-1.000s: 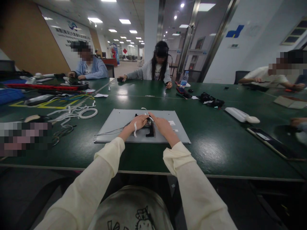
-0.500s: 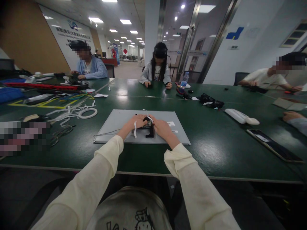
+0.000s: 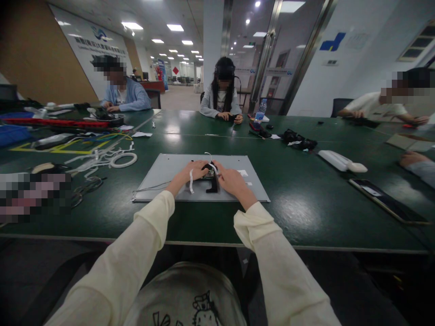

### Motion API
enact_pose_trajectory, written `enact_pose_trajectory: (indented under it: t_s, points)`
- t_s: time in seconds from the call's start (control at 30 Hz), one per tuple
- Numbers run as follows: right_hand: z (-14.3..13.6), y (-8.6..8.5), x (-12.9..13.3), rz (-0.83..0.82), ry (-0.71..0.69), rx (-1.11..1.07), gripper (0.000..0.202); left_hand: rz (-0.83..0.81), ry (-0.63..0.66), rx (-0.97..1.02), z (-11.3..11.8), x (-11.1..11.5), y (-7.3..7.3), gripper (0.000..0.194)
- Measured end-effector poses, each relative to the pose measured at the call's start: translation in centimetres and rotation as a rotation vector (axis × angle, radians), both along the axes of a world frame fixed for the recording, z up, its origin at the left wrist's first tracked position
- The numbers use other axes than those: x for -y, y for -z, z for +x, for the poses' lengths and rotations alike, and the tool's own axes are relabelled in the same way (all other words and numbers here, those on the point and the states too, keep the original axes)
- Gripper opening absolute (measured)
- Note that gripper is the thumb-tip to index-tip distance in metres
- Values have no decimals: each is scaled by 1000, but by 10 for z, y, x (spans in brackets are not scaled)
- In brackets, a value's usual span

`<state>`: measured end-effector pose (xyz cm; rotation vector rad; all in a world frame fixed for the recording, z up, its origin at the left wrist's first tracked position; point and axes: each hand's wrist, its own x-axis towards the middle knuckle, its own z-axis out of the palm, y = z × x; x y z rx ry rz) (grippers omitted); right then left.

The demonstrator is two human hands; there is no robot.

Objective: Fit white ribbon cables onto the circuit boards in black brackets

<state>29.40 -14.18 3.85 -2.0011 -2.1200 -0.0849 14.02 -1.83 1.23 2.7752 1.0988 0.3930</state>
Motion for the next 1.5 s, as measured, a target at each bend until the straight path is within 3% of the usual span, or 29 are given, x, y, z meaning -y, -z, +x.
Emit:
enact_pose_trajectory:
  t_s: [0.1, 0.2, 0.27, 0.37, 0.43, 0.53, 0.67, 0.77, 0.97, 1.17, 1.3, 1.5]
  points:
    - [4, 1, 1, 75, 7, -202, 61, -18, -22, 108, -2, 0, 1, 39]
    - [6, 0, -2, 185, 0, -577, 54, -34, -21, 325, -5, 0, -5, 38]
    - [6, -2, -4, 175, 4, -858, 48, -85, -37, 543, -7, 3, -16, 34]
    - [3, -9, -2, 85, 31, -1125, 44, -314, -78, 856, -9, 15, -35, 28]
    - [1, -14, 2, 50, 38, -1160, 43, -507, -4, 913, -12, 28, -44, 31]
    - [1, -18, 8, -45, 31, -1089, 43, -661, 121, 750, -16, 48, -47, 32]
    - [6, -17, 11, -77, -32, -908, 36, -610, 175, 643, -20, 62, -39, 18]
    - [7, -15, 10, -71, -66, -855, 32, -573, 109, 662, -18, 68, -34, 13]
    - [7, -8, 9, -114, 24, -844, 29, -422, -71, 664, -15, 79, -23, 12]
    - [6, 1, 5, -78, 106, -462, 24, -139, -111, 351, -11, 87, -10, 16]
    - [3, 3, 3, -54, 113, -243, 22, -109, -106, 255, -10, 90, -8, 16]
    - [-3, 4, 5, -70, 136, -159, 22, -113, -114, 215, -10, 90, -8, 12]
